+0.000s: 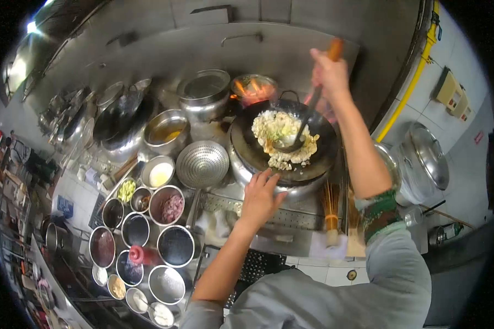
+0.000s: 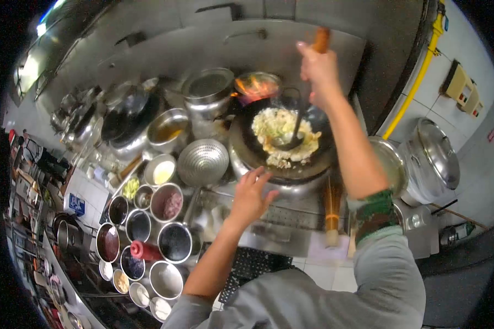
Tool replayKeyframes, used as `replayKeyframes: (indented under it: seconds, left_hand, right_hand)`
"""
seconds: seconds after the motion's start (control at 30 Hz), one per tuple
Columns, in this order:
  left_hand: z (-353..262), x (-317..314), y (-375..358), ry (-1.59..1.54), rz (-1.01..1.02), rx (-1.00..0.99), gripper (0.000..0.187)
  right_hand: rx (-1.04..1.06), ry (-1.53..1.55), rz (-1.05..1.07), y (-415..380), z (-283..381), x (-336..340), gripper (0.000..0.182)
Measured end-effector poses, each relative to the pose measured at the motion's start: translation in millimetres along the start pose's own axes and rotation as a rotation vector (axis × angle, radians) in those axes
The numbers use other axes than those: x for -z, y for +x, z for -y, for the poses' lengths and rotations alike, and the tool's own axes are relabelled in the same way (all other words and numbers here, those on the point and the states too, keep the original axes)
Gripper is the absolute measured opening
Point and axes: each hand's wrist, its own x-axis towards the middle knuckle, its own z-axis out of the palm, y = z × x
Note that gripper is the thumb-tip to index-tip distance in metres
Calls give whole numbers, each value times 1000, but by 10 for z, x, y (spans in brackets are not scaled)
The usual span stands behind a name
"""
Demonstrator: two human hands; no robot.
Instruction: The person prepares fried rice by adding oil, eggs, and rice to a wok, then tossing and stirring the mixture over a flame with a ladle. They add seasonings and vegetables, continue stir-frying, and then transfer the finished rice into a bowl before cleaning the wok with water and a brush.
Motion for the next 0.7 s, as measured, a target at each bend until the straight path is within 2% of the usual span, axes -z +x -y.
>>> replayKeyframes:
  seconds: [0.03,0.13,0.17,0.27,0.3,0.4,0.43,0.53,0.6,0.63,0.7]
  left_hand:
    - [23,-154,132,-10,-32,-49,31]
    - [236,-578,264,-50,224,43,25]
    - [244,-629,167,-42,130,-14,21]
    - [-160,-141,136,-95,188,30,19]
    - [-377,-4,205,-173,72,0,17]
    - [-350,-223,315,-177,24,6,16]
    - [-209,-390,174,-166,61,30,14]
    - [44,-407,-456,-69,172,3,14]
    - [-97,-78,-764,-130,256,-23,15]
    - [-221,87,-655,-193,185,-79,17]
    - [-346,288,-182,-210,111,-34,18]
  right_hand:
    - [15,41,23,111,-75,246,31]
    - [-20,105,-48,154,-569,387,29]
    - [-100,97,3,315,-527,439,23]
    - [-248,141,-28,619,27,588,18]
    - [-231,132,-45,611,5,599,19]
    - [-191,100,-82,350,-44,423,24]
    - [-180,-6,-134,271,-99,328,24]
    - [-39,130,-100,103,57,426,28]
    - [-32,191,-79,111,199,600,30]
    - [-44,204,-72,106,207,620,30]
    - [-70,146,-75,41,176,494,29]
